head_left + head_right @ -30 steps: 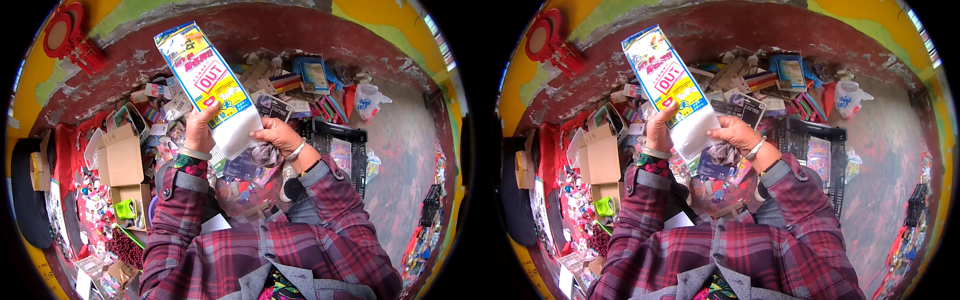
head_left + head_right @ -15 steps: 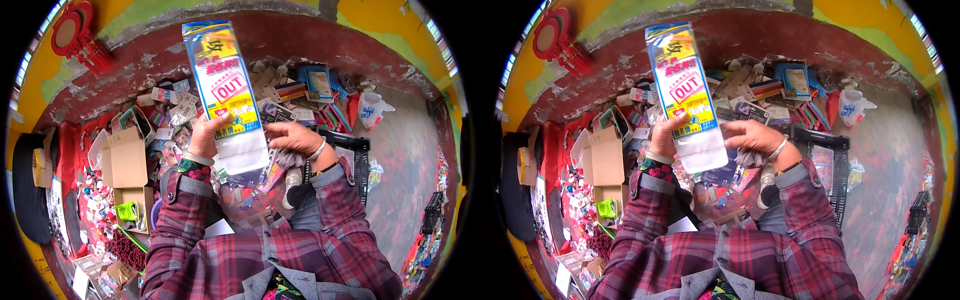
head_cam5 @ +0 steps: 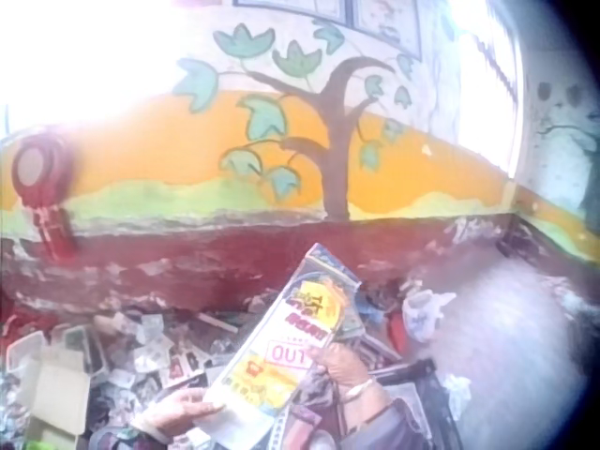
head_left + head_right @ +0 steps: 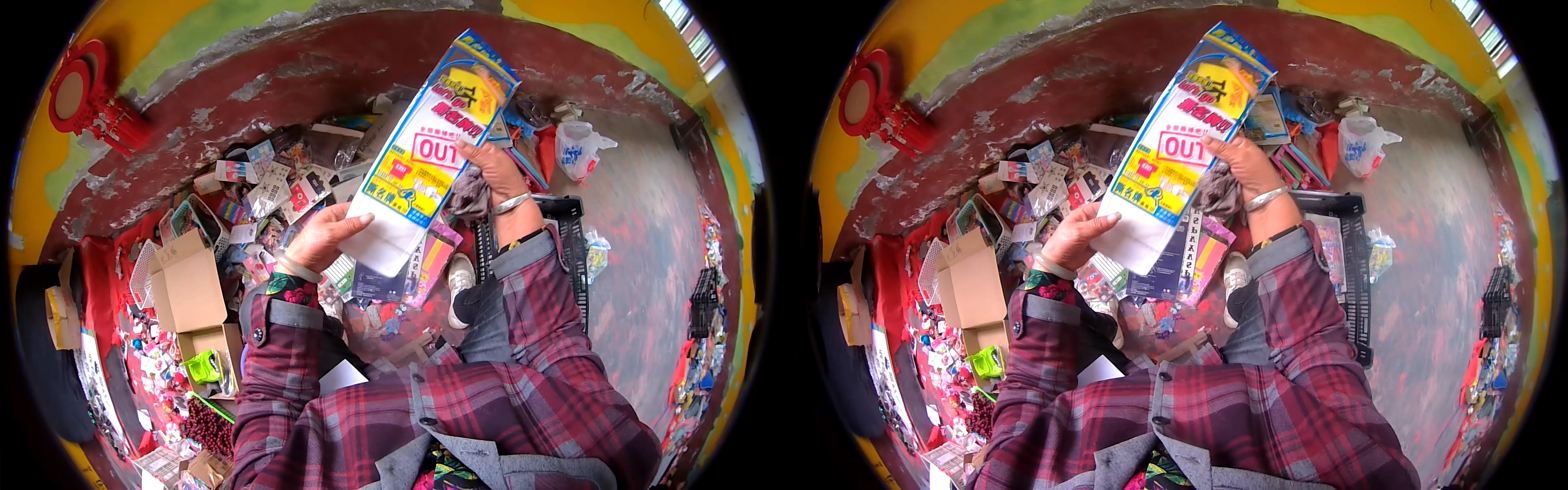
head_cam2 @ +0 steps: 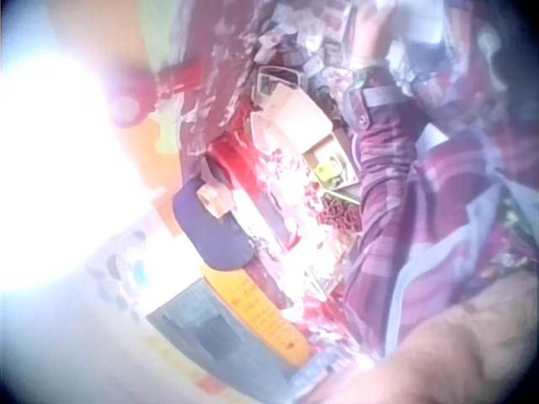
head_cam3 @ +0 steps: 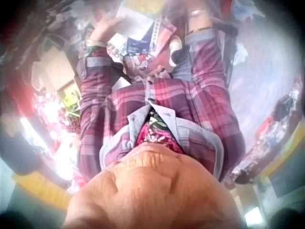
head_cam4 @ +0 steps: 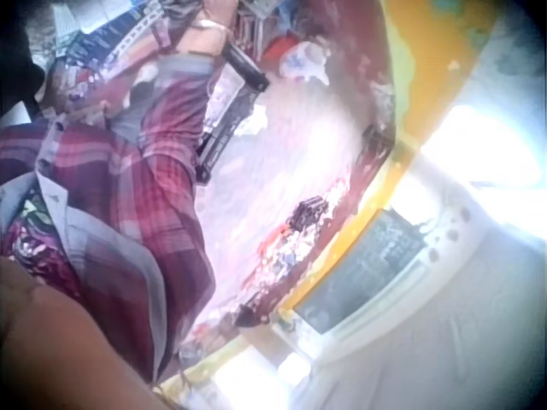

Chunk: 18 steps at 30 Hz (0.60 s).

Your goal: The person sits on the floor amidst a large pile of stationery and miscellaneous items. They pick up various packages, including a colorful sticker sheet and a white plastic tray, inspecting them by turning them over and opening them. The person removes items from packaging and places them into a black crate or back onto the pile.

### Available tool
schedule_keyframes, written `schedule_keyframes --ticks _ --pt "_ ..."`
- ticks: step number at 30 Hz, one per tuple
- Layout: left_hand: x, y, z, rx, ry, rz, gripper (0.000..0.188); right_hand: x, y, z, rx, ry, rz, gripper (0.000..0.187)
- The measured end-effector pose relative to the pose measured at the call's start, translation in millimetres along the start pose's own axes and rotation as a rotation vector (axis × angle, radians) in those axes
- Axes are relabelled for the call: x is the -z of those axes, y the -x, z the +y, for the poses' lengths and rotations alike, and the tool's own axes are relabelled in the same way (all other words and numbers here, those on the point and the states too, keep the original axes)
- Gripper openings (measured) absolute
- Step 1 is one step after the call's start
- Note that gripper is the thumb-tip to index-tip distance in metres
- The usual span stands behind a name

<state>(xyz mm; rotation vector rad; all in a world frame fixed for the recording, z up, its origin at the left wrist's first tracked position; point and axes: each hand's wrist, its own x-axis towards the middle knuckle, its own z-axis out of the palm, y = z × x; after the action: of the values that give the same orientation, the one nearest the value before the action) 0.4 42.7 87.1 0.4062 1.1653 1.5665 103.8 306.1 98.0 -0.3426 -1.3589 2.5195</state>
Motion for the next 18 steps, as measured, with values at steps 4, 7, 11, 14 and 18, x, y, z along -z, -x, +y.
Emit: schedule_keyframes --ticks 4,7,11,14,18 --pt "1 -5 -10 -0.01 0.013 0.05 0.025 8 2 -6 0.003 -0.001 0.01 0.024" --pt "0 -10 -20 -0.042 0.033 0.068 0.025 3 3 -5 0.007 -0.02 -0.006 0.026" --pt "-6 -14 -22 -0.058 0.038 0.094 0.025 3 1 -4 0.016 0.054 0.009 0.028" --pt "-5 -15 -22 -0.062 0.044 0.103 0.026 -2 3 -6 0.05 0.116 0.005 0.029" --pt "-6 -15 -20 -0.109 0.021 0.123 0.025 1 6 -6 0.077 0.266 -0.066 0.038"
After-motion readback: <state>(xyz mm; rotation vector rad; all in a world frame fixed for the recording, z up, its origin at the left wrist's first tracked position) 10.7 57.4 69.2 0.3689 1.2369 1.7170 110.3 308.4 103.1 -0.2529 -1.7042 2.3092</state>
